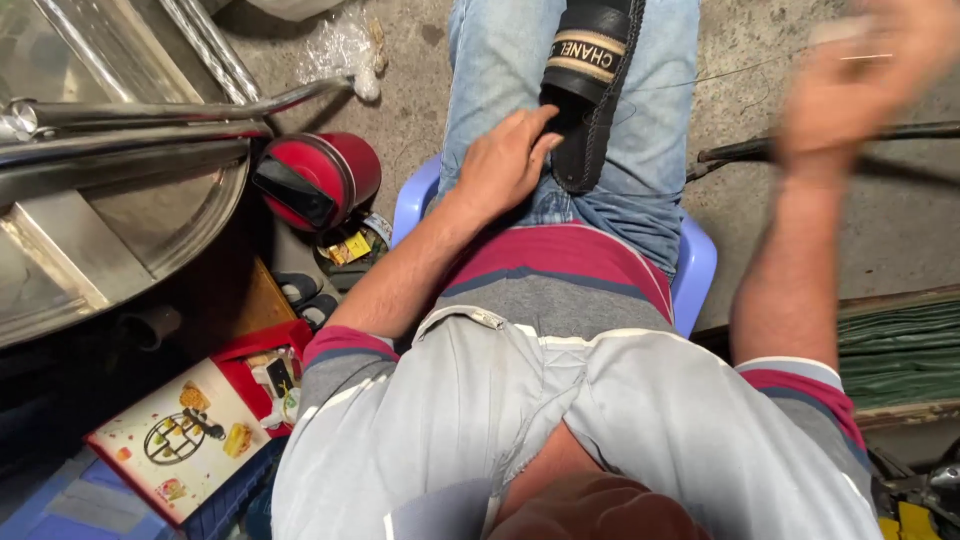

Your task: Hand-stitching the upper strap of a black sandal to the sole using a needle and thread.

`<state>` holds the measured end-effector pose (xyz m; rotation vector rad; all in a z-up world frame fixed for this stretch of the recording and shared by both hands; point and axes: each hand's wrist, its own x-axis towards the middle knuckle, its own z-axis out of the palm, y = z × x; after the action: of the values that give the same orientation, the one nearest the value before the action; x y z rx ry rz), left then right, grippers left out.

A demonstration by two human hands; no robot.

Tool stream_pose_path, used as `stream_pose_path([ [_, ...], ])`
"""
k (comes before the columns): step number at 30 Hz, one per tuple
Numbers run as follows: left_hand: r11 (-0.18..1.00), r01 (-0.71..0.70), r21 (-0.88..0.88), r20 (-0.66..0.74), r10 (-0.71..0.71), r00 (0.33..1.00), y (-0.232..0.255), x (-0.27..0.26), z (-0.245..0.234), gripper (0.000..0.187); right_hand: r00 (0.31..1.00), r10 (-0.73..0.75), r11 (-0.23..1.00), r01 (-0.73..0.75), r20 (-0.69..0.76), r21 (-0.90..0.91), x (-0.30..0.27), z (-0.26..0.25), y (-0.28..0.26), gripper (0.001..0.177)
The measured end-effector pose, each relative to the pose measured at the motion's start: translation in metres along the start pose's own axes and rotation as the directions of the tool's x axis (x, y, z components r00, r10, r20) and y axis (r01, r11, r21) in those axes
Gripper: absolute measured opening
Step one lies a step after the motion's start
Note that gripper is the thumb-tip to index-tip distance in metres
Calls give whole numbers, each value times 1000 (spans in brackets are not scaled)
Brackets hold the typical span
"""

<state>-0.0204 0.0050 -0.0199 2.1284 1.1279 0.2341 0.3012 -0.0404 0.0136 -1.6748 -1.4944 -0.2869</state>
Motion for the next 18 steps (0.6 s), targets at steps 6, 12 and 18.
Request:
stream_pose_path([
  [6,988,21,-151,202,10,979,11,6,-36,12,780,15,910,-270,626,315,-46,51,-51,6],
  [12,454,-336,-825,-121,438,891,32,-11,-114,13,620,123,853,-465,775,237,-46,61,-27,11],
  [18,-90,-10,-996,-29,206,978,41,-10,-77,31,566,140,776,-572,812,265,-44,55,-30,11],
])
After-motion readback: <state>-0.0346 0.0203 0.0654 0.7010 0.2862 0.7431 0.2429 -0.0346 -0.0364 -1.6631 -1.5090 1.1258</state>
